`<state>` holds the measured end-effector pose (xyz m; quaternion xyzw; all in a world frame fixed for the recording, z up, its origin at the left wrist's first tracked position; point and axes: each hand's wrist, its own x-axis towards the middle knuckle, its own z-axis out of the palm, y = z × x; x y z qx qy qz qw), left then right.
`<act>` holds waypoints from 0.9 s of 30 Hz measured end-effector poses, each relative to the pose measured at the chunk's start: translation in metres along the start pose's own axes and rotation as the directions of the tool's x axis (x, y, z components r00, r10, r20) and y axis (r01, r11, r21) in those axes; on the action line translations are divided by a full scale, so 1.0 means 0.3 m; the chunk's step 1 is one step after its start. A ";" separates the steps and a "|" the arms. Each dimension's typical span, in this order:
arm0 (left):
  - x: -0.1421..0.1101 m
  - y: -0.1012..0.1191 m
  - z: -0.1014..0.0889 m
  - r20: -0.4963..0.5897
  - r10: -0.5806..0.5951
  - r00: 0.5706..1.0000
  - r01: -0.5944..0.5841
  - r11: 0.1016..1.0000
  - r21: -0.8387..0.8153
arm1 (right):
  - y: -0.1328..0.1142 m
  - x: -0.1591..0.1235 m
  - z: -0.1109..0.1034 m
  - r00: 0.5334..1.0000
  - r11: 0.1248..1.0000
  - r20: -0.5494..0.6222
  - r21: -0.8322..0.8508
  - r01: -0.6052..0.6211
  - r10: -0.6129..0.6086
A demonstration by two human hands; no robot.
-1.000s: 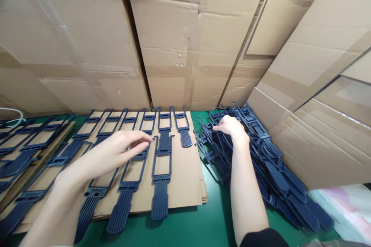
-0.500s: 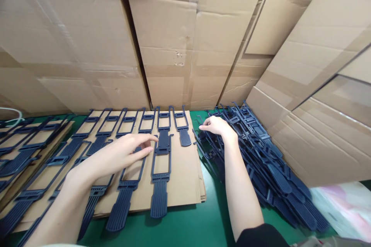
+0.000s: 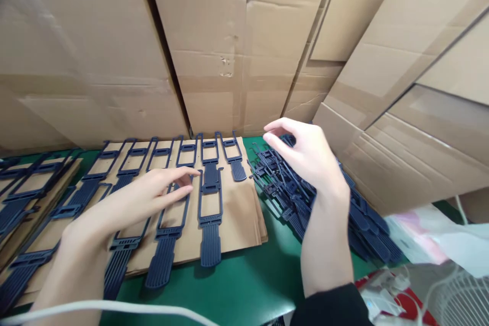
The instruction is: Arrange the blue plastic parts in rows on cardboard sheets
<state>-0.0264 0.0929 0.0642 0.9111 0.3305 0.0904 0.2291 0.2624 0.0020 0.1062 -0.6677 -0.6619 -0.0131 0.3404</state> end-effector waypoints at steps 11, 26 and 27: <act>-0.039 -0.063 -0.028 0.005 -0.008 1.000 0.008 1.000 0.007 | 0.548 -0.594 -0.009 0.789 0.663 -0.012 -0.535 -0.524 0.614; -0.048 -0.054 -0.032 0.051 -0.091 0.995 0.091 0.996 0.010 | 0.552 -0.554 0.079 0.880 0.753 -0.233 -0.455 -0.475 0.414; -0.048 -0.058 -0.031 0.050 -0.091 0.995 0.091 0.996 0.010 | 0.555 -0.536 0.084 0.884 0.755 -0.211 -0.462 -0.466 0.417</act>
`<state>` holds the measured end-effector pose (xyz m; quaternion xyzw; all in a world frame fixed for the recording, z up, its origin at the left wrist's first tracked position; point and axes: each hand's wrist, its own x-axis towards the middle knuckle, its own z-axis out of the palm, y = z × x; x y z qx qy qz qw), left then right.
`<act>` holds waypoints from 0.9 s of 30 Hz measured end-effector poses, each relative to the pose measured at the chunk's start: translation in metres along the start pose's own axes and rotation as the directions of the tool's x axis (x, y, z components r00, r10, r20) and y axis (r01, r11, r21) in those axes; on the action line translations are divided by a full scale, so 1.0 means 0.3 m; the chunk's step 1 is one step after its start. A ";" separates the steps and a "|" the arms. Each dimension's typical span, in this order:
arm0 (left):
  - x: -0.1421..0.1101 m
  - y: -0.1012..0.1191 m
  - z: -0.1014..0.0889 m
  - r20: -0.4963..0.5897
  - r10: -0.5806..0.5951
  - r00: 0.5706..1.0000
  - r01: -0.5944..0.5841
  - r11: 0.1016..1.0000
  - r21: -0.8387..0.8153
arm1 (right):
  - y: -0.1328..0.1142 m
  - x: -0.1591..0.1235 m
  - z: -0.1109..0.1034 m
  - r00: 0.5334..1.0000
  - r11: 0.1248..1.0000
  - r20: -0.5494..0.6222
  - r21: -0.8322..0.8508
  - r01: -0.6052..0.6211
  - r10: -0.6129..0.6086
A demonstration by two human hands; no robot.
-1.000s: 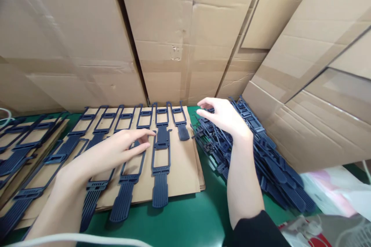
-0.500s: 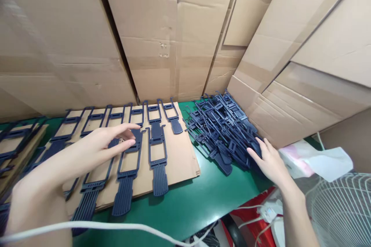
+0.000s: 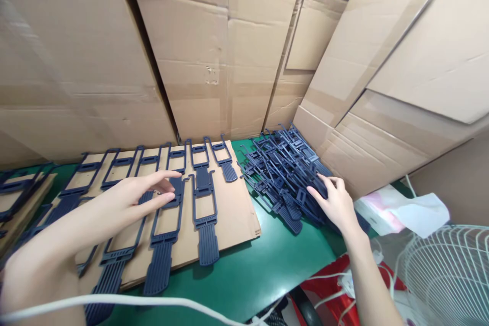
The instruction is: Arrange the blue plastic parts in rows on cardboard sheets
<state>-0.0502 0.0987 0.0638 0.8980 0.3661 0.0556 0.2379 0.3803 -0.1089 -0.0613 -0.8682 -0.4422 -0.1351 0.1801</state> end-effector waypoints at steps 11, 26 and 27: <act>0.008 -0.009 0.005 0.010 0.012 1.000 -0.012 1.000 0.008 | -0.176 0.217 0.021 0.991 0.933 0.049 -0.333 0.134 -0.125; 0.005 0.059 0.021 0.016 0.040 0.999 -0.040 0.999 0.026 | -0.281 0.368 -0.004 0.989 0.882 0.061 -0.448 0.145 -0.132; 0.005 0.064 0.021 0.012 0.058 0.998 -0.058 0.998 0.025 | -0.280 0.384 -0.016 0.989 0.884 0.064 -0.445 0.147 -0.133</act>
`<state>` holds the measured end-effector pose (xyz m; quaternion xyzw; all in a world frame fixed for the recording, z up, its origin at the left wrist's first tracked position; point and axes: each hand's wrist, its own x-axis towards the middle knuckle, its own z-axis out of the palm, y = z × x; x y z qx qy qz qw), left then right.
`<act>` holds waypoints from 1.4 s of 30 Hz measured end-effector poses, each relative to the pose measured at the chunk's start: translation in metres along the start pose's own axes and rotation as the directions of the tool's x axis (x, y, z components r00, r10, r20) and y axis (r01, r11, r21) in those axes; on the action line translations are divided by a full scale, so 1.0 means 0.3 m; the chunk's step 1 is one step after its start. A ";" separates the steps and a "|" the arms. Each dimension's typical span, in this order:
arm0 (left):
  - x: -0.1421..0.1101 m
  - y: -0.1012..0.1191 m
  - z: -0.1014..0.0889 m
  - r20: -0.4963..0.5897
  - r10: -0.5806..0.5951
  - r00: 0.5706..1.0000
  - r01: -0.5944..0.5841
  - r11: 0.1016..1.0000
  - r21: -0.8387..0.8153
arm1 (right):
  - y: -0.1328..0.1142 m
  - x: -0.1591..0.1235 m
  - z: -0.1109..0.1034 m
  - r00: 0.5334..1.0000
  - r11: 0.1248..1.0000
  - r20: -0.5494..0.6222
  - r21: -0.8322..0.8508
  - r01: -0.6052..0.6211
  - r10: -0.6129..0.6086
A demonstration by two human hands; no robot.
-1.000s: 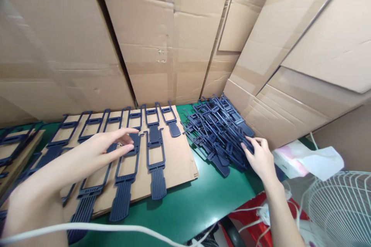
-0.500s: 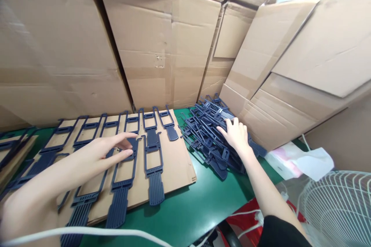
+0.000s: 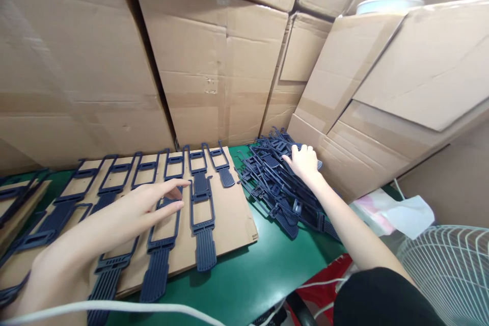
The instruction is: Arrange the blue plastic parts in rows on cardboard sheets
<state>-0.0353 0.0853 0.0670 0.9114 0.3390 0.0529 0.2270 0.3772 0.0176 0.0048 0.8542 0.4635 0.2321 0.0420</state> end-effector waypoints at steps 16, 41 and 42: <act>-0.004 0.020 -0.005 -0.006 0.052 0.999 -0.052 0.999 0.000 | -0.063 -0.116 -0.193 0.978 0.631 -0.017 0.761 0.149 -0.210; 0.020 0.028 0.031 0.098 0.001 0.995 -0.002 1.000 0.008 | -0.353 -0.540 -0.169 0.888 -0.139 0.355 0.903 -0.407 -0.294; 0.020 0.028 0.031 0.098 0.001 0.995 -0.002 1.000 0.007 | -0.360 -0.539 -0.164 0.896 -0.112 0.350 0.913 -0.391 -0.273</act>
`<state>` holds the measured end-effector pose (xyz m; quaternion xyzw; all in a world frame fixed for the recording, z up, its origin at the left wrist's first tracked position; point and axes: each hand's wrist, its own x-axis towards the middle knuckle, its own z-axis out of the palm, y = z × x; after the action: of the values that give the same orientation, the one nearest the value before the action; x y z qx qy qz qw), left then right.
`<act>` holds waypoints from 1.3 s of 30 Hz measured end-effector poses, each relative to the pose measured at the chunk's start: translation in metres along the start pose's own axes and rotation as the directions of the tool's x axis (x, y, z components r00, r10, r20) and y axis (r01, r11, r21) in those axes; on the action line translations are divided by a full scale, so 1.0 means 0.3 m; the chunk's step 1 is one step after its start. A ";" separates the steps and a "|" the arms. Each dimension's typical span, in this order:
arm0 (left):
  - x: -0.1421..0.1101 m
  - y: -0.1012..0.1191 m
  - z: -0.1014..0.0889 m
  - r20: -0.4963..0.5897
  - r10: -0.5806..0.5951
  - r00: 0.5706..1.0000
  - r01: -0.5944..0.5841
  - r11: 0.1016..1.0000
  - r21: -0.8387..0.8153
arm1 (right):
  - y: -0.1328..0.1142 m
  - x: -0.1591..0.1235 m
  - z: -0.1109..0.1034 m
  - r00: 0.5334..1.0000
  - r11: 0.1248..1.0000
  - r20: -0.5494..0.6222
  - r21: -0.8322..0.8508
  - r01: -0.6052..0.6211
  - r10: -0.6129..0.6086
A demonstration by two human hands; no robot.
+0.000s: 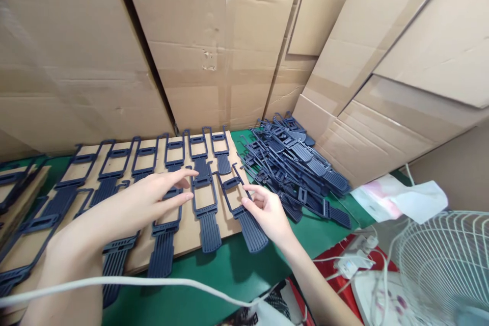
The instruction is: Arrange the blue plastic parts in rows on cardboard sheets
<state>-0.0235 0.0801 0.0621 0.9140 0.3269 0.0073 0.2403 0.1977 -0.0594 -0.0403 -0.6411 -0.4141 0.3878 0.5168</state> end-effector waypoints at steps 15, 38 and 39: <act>0.000 0.003 -0.005 -0.004 -0.006 1.000 0.006 1.000 -0.002 | -0.030 0.022 0.044 0.945 0.618 -0.040 -0.765 0.180 -0.325; 0.000 0.000 0.004 0.018 -0.011 1.000 0.010 1.000 0.015 | 0.004 -0.022 0.080 0.934 0.601 -0.025 -0.772 0.210 -0.358; -0.001 0.001 0.004 0.019 -0.013 1.000 0.013 1.000 0.015 | 0.001 -0.020 0.082 0.934 0.605 -0.028 -0.768 0.208 -0.357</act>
<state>-0.0232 0.0792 0.0613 0.9137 0.3306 -0.0056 0.2365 0.1729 -0.0567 -0.0442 -0.7551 -0.5854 0.0342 0.2933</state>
